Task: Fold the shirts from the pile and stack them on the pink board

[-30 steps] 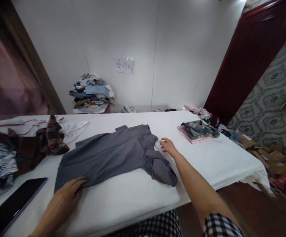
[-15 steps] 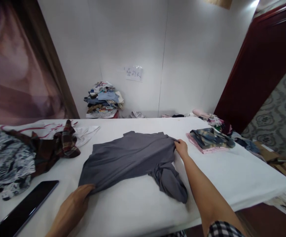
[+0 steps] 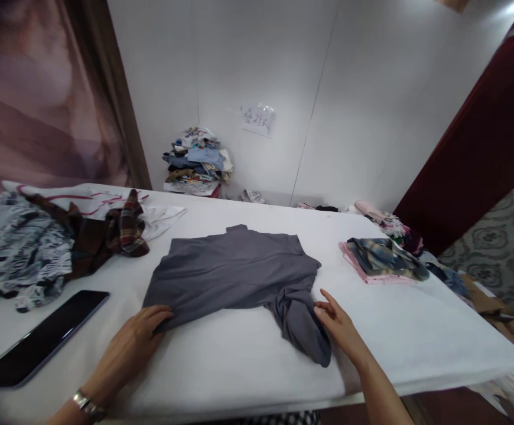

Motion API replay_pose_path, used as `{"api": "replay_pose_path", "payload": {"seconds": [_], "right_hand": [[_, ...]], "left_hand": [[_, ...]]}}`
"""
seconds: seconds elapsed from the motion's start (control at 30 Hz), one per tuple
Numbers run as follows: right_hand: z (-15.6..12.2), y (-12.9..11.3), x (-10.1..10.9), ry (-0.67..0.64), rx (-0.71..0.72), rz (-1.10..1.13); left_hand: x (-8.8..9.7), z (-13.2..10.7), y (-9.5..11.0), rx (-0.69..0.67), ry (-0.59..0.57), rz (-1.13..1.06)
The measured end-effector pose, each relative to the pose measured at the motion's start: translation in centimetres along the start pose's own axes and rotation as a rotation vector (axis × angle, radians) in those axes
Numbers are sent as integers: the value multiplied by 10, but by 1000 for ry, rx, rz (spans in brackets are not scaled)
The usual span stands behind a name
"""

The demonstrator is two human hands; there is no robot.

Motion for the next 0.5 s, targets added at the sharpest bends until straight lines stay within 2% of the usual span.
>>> {"api": "replay_pose_path", "payload": {"seconds": [0.07, 0.2, 0.3, 0.4, 0.5], "right_hand": [[-16, 2, -6, -23, 41, -86], [-34, 0, -24, -82, 116, -174], [-39, -4, -30, -75, 94, -126], [-43, -11, -23, -24, 14, 162], [-47, -17, 6, 150, -29, 586]], "left_hand": [[5, 3, -1, -19, 32, 8], [25, 6, 1, -71, 168, 24], [30, 7, 0, -99, 172, 59], [33, 5, -1, -136, 156, 69], [49, 2, -3, -168, 233, 45]]}}
Point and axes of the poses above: each hand's wrist, its own z-axis towards the middle knuckle, its own x-axis out of the back of the hand, y = z × x, the point moved 10 cm from there along z, towards the middle knuckle, and after that the axes turned 1 degree about -x, right-handed, at the moved point
